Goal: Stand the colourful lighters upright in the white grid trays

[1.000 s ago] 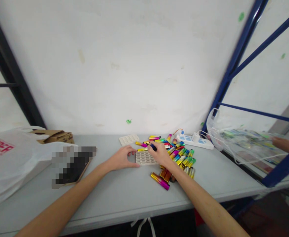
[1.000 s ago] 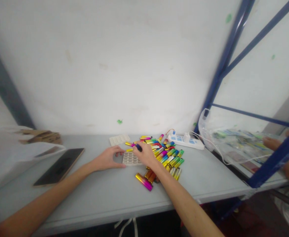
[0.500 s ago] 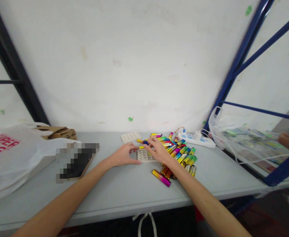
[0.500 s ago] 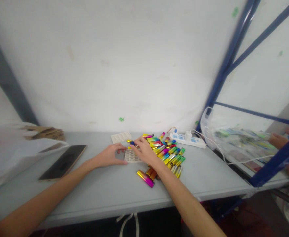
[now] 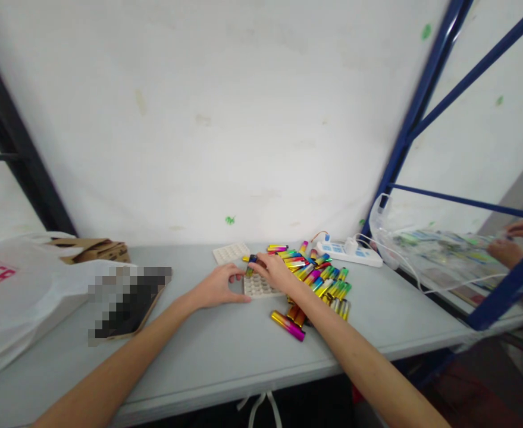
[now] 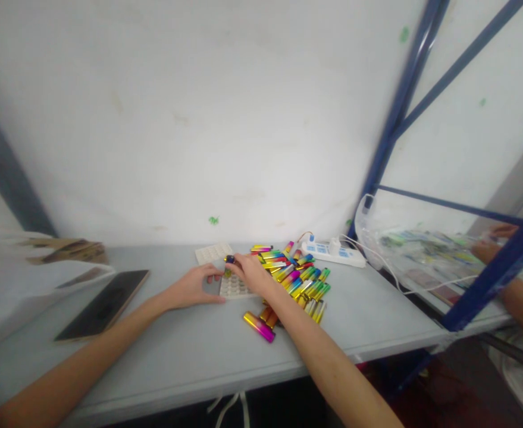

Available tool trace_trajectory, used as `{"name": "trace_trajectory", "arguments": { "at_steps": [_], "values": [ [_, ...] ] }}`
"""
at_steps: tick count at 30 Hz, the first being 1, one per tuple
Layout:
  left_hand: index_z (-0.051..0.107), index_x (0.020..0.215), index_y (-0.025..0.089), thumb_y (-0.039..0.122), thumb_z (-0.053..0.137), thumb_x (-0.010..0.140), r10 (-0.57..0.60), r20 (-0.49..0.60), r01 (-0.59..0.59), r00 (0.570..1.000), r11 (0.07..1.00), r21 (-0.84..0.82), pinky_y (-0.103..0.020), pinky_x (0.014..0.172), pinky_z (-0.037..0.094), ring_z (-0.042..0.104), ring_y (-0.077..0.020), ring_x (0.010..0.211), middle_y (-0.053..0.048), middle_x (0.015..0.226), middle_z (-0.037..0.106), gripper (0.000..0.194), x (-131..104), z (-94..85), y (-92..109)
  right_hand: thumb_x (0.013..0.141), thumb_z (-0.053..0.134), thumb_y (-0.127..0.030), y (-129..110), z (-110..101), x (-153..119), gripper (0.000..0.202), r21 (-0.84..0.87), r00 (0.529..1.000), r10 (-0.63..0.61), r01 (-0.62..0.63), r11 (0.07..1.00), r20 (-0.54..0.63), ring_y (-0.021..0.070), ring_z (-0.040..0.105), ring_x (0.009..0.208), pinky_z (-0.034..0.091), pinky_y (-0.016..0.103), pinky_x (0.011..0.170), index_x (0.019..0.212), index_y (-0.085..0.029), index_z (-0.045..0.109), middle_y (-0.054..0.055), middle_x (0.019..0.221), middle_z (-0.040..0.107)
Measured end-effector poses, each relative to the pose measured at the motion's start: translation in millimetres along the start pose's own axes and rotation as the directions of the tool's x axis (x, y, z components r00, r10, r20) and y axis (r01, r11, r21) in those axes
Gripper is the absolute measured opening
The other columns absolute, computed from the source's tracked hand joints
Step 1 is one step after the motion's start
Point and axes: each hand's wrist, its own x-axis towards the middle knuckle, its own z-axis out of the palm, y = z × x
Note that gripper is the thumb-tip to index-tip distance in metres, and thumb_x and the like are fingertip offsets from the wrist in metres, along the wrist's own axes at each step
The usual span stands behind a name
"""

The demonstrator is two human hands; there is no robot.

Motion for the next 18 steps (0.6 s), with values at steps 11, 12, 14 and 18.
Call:
{"name": "trace_trajectory", "arguments": {
  "at_steps": [11,12,14,18],
  "values": [
    [0.071,0.108,0.017,0.066,0.078,0.065,-0.042,0.013,0.042,0.999,0.999,-0.011,-0.033,0.079,0.05,0.063,-0.0241,0.087,-0.005,0.095,0.068,0.066,-1,-1.0,-1,0.099,0.059,-0.035,6,4,8,0.026,0.066,0.995,-0.063,0.059,0.996,0.075,0.0133,0.055,0.066,0.036,0.023,0.064,0.083,-0.015,0.064,0.003,0.074,0.066],
    [0.071,0.107,0.017,0.065,0.078,0.065,-0.044,0.018,0.044,0.999,0.999,-0.003,-0.033,0.079,0.05,0.062,-0.0241,0.087,-0.005,0.094,0.068,0.065,-1,-1.6,0,0.099,0.059,-0.035,5,5,8,0.026,0.063,0.993,-0.07,0.065,0.996,0.092,0.0135,0.056,0.066,0.036,0.023,0.064,0.085,-0.014,0.064,0.003,0.074,0.067],
    [0.071,0.108,0.016,0.066,0.077,0.066,-0.038,0.031,0.037,0.999,0.999,0.012,-0.033,0.079,0.049,0.062,-0.0241,0.087,-0.005,0.094,0.067,0.065,-2,-2.8,1,0.099,0.058,-0.035,3,4,9,0.026,0.032,0.992,-0.078,0.075,0.997,0.104,0.0142,0.056,0.067,0.036,0.024,0.064,0.086,-0.014,0.065,0.004,0.075,0.067],
    [0.07,0.107,0.016,0.065,0.074,0.07,-0.021,0.029,0.02,0.999,0.999,0.027,-0.032,0.08,0.049,0.062,-0.0234,0.087,-0.005,0.094,0.066,0.062,-2,-5.4,3,0.097,0.061,-0.039,1,-6,5,0.027,0.019,0.993,-0.1,0.099,0.995,0.069,0.0159,0.059,0.071,0.037,0.025,0.067,0.09,-0.014,0.068,0.005,0.08,0.069]
  ]
}}
